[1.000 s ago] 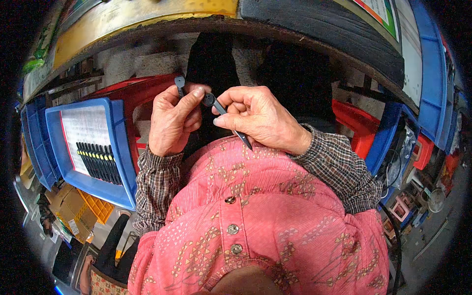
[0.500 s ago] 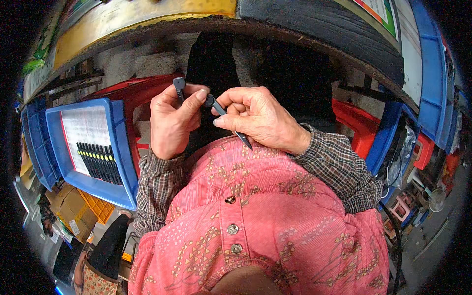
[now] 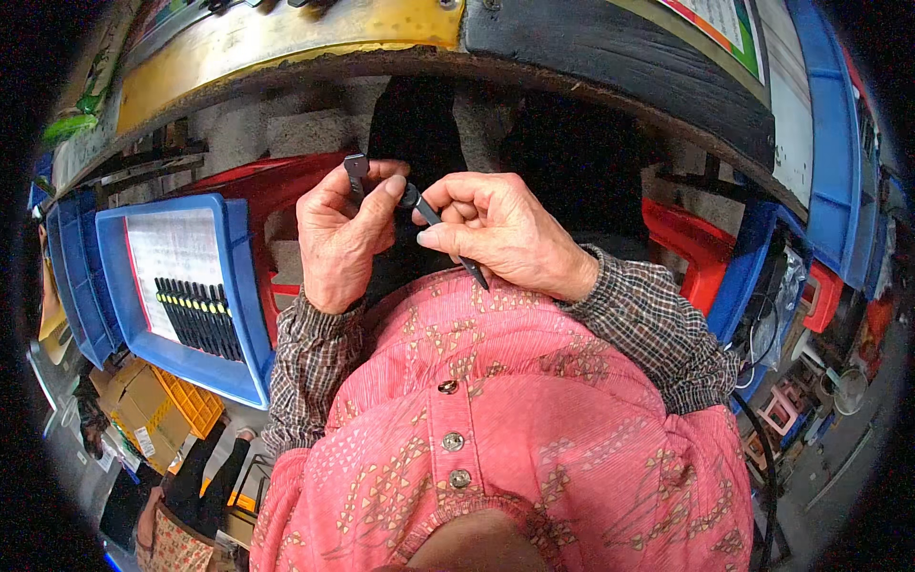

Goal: The person assembles compasses by attaching small circular components and legs together by hand, places the completed compasses into a tray, and takes additional parts from bags on the table.

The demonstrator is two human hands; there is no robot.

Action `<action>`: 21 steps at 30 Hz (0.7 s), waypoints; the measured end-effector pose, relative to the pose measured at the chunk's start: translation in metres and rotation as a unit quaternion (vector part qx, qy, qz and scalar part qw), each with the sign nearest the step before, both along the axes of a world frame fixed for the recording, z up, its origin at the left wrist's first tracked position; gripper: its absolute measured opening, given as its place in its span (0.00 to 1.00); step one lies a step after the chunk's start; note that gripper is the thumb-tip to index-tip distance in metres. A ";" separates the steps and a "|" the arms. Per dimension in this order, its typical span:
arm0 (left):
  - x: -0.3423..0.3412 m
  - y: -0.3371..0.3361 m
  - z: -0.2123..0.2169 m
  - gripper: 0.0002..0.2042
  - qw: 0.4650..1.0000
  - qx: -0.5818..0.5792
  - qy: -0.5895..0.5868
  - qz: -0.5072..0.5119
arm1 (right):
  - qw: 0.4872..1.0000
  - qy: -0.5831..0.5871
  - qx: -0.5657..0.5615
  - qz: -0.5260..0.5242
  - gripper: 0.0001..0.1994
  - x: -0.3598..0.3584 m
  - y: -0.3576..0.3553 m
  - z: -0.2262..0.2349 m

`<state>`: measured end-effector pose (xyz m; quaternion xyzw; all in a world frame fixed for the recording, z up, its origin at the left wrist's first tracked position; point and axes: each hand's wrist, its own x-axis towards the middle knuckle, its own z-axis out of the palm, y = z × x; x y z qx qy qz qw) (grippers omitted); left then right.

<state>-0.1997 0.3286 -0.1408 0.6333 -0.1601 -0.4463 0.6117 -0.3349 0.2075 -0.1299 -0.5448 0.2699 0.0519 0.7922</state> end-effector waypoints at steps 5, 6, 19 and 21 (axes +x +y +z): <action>-0.001 -0.001 -0.001 0.05 1.000 -0.005 0.002 0.004 | 1.000 0.007 0.007 -0.001 0.10 0.001 -0.002 0.006; -0.001 -0.001 0.000 0.06 1.000 -0.007 0.006 0.005 | 1.000 0.007 0.007 -0.002 0.10 0.001 -0.002 0.006; 0.001 0.008 -0.002 0.09 0.983 -0.030 0.178 0.014 | 1.000 0.015 -0.003 -0.004 0.11 0.000 -0.004 0.008; 0.000 0.007 -0.001 0.09 0.981 -0.027 0.190 0.015 | 1.000 0.019 -0.002 0.000 0.10 0.000 -0.004 0.009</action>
